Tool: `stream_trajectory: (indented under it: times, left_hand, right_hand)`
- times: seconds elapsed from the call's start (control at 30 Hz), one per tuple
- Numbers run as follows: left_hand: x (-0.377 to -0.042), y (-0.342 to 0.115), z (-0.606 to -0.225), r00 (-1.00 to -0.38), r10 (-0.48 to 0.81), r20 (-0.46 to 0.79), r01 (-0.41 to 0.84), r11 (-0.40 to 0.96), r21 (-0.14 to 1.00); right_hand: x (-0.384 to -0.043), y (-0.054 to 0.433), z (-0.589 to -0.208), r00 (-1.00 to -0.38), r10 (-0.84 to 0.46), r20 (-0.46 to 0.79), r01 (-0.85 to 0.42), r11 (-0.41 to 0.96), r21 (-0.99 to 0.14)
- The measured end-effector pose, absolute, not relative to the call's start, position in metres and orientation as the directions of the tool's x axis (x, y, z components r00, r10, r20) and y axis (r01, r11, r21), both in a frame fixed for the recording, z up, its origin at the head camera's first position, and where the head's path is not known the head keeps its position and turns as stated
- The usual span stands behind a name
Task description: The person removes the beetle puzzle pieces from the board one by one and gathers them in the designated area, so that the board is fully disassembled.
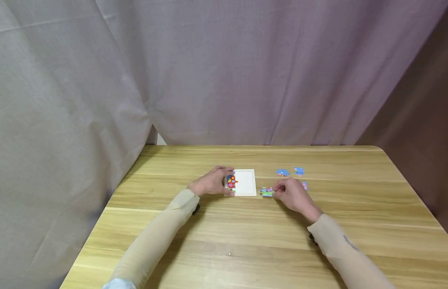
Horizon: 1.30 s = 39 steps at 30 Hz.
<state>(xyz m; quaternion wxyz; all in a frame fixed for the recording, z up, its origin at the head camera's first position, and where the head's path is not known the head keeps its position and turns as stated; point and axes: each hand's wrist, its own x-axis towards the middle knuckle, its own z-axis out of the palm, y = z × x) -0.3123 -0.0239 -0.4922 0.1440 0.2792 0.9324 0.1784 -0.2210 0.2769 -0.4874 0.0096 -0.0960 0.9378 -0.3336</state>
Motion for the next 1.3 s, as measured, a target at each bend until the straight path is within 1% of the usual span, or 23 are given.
stream_trajectory:
  times: [0.27,0.77,1.3]
  left_hand:
    - [-0.312,-0.024,-0.491,-0.798,0.576,-0.178,0.463,0.775,0.430]
    - [-0.312,-0.024,-0.491,-0.796,0.582,-0.167,0.467,0.766,0.442]
    - [-0.313,-0.024,-0.491,-0.795,0.585,-0.162,0.476,0.766,0.432]
  right_hand:
    - [-0.211,0.295,-0.491,-0.982,-0.182,0.057,-0.177,0.755,-0.631]
    - [-0.200,0.320,-0.494,-0.979,-0.191,0.067,-0.194,0.798,-0.570]
    - [-0.202,0.325,-0.496,-0.984,-0.175,0.035,-0.165,0.812,-0.560]
